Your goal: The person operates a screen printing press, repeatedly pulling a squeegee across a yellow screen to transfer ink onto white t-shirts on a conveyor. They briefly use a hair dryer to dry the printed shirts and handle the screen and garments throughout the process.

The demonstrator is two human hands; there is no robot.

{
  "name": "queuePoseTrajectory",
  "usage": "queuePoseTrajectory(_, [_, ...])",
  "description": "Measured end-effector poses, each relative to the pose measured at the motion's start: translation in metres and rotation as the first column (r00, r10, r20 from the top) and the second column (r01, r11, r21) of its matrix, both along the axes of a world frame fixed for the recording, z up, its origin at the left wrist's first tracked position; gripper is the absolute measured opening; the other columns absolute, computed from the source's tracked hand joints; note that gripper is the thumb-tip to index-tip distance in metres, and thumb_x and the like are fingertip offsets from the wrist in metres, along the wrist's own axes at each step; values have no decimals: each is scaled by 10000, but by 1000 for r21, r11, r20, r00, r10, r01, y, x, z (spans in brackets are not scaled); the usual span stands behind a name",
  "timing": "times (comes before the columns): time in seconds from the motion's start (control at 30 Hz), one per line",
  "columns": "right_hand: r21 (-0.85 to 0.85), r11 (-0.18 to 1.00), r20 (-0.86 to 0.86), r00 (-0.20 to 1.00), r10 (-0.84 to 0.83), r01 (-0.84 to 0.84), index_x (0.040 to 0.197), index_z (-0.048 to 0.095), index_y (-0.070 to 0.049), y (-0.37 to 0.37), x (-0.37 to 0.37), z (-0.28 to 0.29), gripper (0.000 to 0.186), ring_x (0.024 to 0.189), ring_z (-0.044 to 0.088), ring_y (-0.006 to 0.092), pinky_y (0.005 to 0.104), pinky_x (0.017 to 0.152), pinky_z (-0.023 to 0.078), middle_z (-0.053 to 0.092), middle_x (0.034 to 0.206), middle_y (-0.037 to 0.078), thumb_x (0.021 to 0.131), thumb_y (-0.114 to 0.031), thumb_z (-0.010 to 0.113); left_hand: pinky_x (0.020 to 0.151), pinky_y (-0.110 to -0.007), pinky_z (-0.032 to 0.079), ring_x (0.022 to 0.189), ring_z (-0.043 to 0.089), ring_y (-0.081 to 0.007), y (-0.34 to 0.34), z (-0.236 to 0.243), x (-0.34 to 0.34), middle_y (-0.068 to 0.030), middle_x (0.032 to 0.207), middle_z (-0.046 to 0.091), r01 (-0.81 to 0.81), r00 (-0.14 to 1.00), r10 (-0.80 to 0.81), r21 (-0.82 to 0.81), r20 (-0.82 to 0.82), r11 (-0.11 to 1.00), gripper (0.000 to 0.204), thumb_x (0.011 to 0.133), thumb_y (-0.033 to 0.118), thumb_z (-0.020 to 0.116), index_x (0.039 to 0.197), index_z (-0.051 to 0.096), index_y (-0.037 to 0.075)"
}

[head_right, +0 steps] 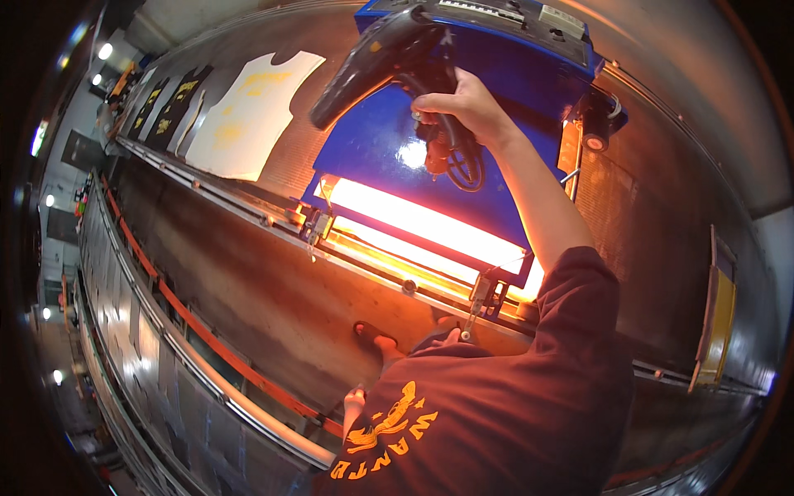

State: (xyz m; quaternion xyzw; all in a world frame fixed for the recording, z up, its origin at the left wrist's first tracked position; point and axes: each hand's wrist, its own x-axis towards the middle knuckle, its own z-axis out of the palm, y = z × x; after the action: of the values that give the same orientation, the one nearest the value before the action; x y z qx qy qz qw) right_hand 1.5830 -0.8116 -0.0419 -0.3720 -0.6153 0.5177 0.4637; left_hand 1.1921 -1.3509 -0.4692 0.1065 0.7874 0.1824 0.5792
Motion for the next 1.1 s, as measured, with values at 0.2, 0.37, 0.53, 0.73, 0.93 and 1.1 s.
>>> queuePoseTrajectory(0.2, [-101,994,44,998,52,-48,1094,623,-12,64,-76,-15,382,704,629,135,287,641,525,670,886,96,817,-229,770,604,-313,537,698,653,-142,76,-54,-93,-53,879,715,-125,978,107,93,178,988,346,1025,380,649,1087,674,41])
queuePoseTrajectory(0.37, [-187,982,119,993,10,13,1021,657,-40,103,-66,-33,290,691,645,154,298,669,533,683,850,74,808,-200,770,649,-368,557,786,702,-243,110,-89,-192,-122,950,720,-178,963,174,4,204,984,380,1017,350,648,1227,640,34])
queuePoseTrajectory(0.53, [-301,935,227,966,-122,189,1042,645,-65,82,-67,-52,309,689,649,147,288,652,532,677,854,56,793,-203,765,586,-382,536,640,666,-240,118,-100,-296,-111,873,692,-118,989,129,-152,65,981,320,1022,343,622,1150,626,49])
queuePoseTrajectory(0.73, [-379,874,254,942,-219,306,1157,616,-80,84,-26,-80,445,703,665,165,304,684,573,652,913,43,761,-161,803,548,-355,492,669,654,-244,183,-77,-313,-126,914,702,-90,995,94,-169,16,981,329,1022,305,599,1173,630,15])
queuePoseTrajectory(0.93, [-311,860,201,912,-357,405,1359,460,-67,100,-33,-84,715,872,699,202,388,806,631,628,1133,92,757,-104,845,610,-368,554,752,699,-235,250,-42,-279,-115,966,713,54,994,-49,-51,94,997,325,1032,262,593,1225,620,2])
queuePoseTrajectory(1.1, [78,843,603,648,-465,532,1424,461,-9,95,-9,-96,890,1251,601,318,416,1031,500,631,1245,184,757,-422,880,661,-331,551,803,702,-201,284,3,-234,-101,1008,710,259,964,-262,66,44,964,286,1036,234,582,1201,636,7])
